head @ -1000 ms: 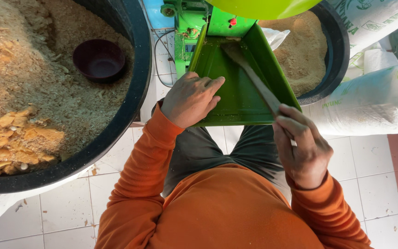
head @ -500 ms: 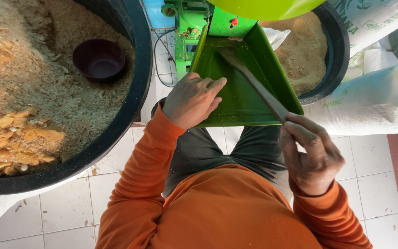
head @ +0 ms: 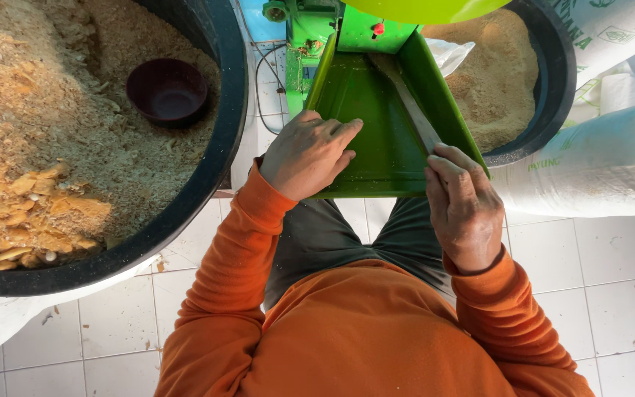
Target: The person sits on the floor in front of a green grinding machine and feeds dried cassava chips from a large basin into the machine's hopper. They scoop material with a small bowl, push it into the hopper with a wooden paddle, and occasionally clear the hopper tray as ground flour collects in a basin below.
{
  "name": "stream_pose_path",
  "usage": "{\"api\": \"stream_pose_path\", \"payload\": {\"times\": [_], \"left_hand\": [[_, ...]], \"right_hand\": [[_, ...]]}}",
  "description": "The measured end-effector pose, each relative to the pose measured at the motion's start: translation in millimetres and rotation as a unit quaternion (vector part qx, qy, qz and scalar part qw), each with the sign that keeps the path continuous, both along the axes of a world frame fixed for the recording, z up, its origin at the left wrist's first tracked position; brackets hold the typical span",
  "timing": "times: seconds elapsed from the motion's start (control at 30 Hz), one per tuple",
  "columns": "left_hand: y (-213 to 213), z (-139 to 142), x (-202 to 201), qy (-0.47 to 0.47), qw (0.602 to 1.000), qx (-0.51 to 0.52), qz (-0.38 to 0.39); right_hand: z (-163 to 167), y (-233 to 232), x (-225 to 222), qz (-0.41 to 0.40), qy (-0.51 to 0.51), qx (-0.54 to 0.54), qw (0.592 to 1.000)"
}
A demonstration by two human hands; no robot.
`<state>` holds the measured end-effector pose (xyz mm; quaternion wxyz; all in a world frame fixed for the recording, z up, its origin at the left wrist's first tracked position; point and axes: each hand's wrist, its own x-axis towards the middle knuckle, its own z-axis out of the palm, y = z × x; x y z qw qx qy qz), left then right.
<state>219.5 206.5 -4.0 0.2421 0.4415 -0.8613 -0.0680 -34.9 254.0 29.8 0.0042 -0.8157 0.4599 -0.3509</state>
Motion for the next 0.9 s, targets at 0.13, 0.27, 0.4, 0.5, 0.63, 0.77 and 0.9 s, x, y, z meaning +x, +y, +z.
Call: {"api": "stream_pose_path", "payload": {"times": [0.13, 0.27, 0.4, 0.5, 0.63, 0.77, 0.9], "left_hand": [[1, -1, 0, -0.006, 1.0, 0.003, 0.006], [2, 0, 1, 0.005, 1.0, -0.001, -0.001], [1, 2, 0, 0.001, 1.0, -0.004, -0.007], [2, 3, -1, -0.002, 1.0, 0.004, -0.002], [4, 4, -2, -0.013, 1.0, 0.008, 0.008], [2, 2, -1, -0.003, 1.0, -0.007, 0.002], [1, 0, -1, -0.014, 1.0, 0.011, -0.002]], "right_hand": [[-6, -6, 0, 0.028, 0.007, -0.008, 1.0], [5, 7, -10, 0.023, -0.006, -0.014, 1.0], [21, 20, -12, 0.045, -0.03, 0.001, 0.999], [18, 9, 0, 0.071, 0.007, 0.01, 0.997], [11, -5, 5, 0.03, -0.011, -0.008, 0.999], [31, 20, -29, 0.008, -0.064, 0.027, 0.998], [50, 32, -46, -0.011, 0.024, 0.006, 1.0]]}}
